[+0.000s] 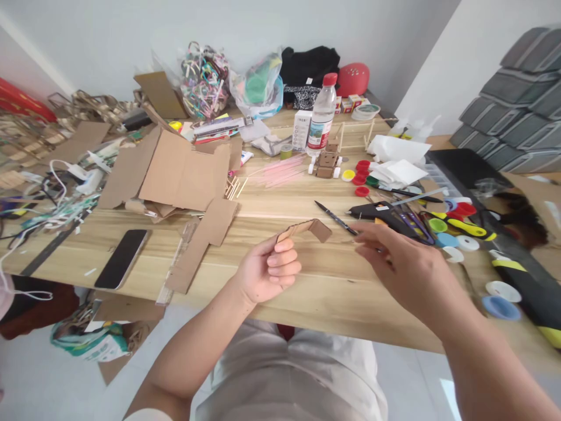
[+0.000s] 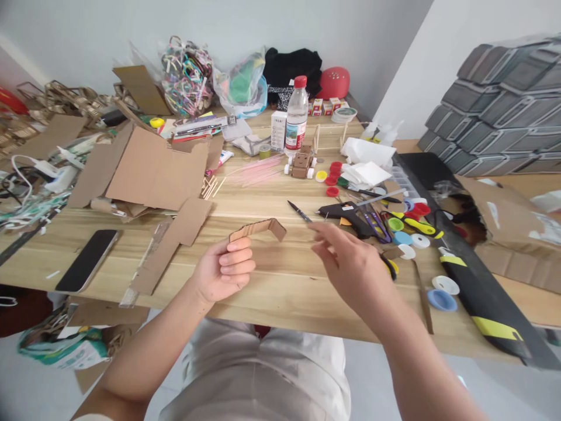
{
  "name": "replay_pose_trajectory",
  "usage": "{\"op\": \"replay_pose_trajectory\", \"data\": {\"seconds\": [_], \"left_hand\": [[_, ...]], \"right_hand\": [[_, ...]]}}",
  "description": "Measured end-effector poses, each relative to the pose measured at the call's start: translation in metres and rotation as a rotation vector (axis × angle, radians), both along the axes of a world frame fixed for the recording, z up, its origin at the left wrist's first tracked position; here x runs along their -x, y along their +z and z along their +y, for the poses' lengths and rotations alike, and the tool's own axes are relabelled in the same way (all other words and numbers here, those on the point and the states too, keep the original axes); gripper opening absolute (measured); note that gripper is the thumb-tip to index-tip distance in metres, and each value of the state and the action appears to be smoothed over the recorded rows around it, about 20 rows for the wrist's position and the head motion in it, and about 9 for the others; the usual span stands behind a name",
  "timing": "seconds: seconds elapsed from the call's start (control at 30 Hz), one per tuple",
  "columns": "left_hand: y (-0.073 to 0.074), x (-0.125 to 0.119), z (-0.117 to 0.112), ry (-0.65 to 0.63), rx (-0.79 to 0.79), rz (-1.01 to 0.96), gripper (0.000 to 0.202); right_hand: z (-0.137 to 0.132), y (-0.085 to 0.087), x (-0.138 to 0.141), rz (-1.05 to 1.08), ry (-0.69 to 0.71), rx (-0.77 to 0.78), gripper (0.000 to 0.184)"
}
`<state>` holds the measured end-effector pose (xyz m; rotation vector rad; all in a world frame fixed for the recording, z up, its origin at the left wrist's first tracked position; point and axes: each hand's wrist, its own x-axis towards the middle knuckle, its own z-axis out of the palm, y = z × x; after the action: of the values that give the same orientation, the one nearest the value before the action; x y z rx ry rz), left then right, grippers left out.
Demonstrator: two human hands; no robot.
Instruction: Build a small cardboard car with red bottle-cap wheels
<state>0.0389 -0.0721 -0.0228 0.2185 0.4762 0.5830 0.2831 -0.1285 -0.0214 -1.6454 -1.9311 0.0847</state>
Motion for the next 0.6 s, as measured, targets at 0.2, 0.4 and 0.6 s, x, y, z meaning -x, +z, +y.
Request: {"op": "replay_pose_trajectory", "data": {"seconds": [0.2,0.4,0.6], "left_hand": [[-0.003,0.007,-0.005,-0.032,-0.010,-0.006,0.050],[-0.005,0.013,0.008,-0.057,-0.213,0.237,0.057],[-0.006,0.017,0.023,0.394,-0.684,0.553,0.027]], "right_hand": [[0.035,0.017,0.029,0.171,0.530,-0.097,0.036],[0.045,0.015,0.034,0.298,0.477,0.101,0.037],[0.049,0.015,0.041,0.451,0.404,0.170,0.033]]}}
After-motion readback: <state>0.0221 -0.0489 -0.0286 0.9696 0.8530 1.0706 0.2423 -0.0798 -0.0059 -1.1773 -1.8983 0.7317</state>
